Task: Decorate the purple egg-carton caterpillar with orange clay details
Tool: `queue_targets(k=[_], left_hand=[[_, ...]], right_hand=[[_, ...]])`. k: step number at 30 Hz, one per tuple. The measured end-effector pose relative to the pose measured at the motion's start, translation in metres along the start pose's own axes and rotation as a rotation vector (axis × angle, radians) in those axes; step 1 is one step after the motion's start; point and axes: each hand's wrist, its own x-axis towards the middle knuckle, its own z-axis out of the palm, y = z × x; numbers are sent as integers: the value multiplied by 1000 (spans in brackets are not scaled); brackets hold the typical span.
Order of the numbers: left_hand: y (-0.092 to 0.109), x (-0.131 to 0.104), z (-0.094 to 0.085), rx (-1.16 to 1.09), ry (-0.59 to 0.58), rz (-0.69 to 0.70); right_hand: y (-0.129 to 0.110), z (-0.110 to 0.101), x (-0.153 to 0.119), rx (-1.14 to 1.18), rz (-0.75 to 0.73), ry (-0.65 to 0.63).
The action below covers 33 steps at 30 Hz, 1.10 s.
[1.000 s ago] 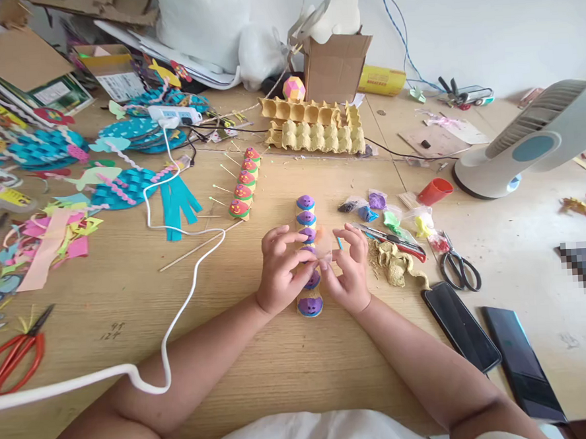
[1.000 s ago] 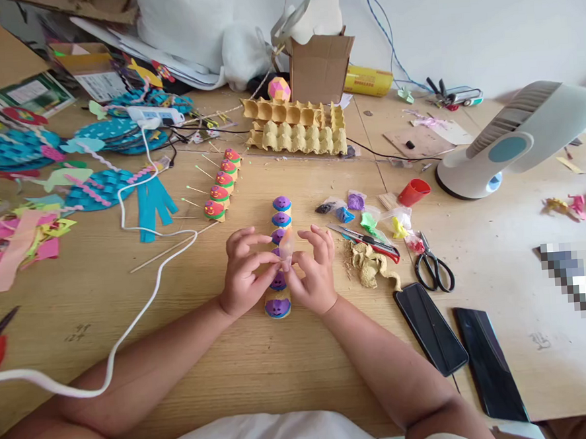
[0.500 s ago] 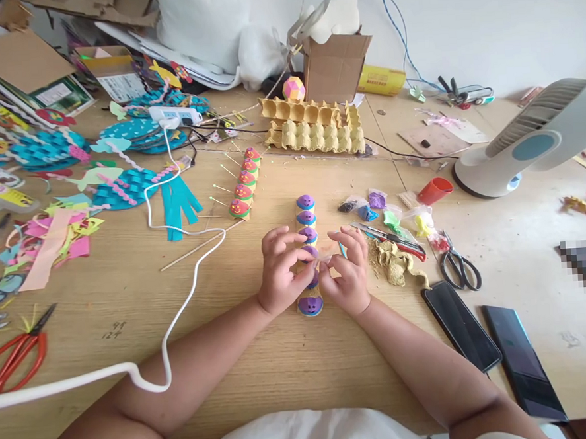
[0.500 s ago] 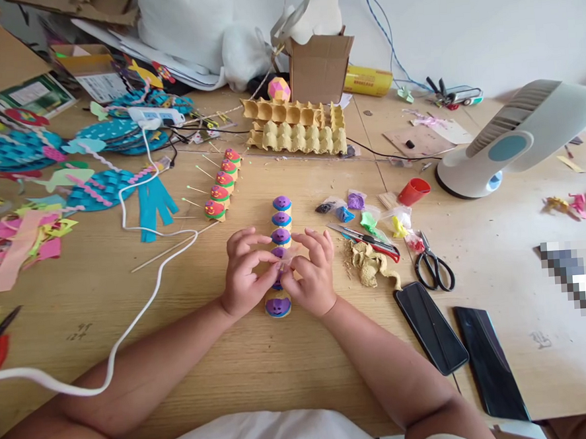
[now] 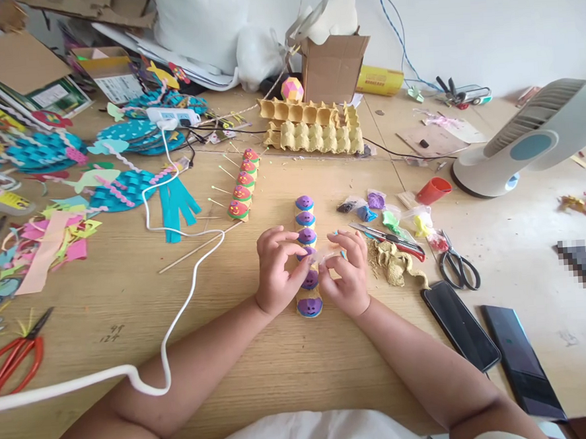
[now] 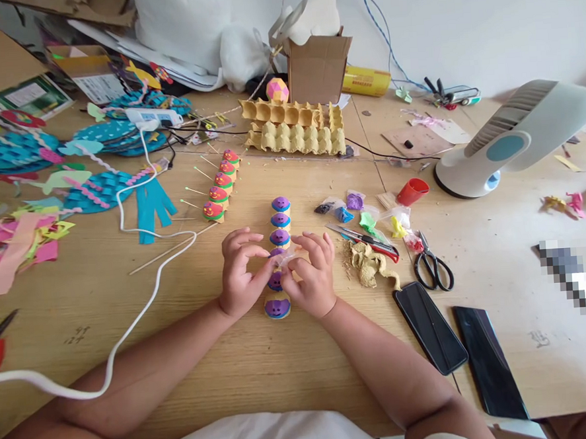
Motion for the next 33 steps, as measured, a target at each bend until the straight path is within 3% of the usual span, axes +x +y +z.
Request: queue_targets(k=[7,14,19,24,28,33], left_hand=[[-3,-1,-1,103,-7,101],[-2,2,0,-101,-149,115],[-4,4,2,-209,-95,-115],[-5,5,3,-304,-176,-274],[-10,1,6,-381,-207,-337],[-17,-5,7,-372,-161,-433]], right_hand=[[4,4,-2,1,-7,-22],[8,2,-1,110,-39,-51],[15,6,-4,338,278,36],[15,12,-5,613,560,-7],[12,12,-2,762,708,-21],[10,12,1,823,807,9]])
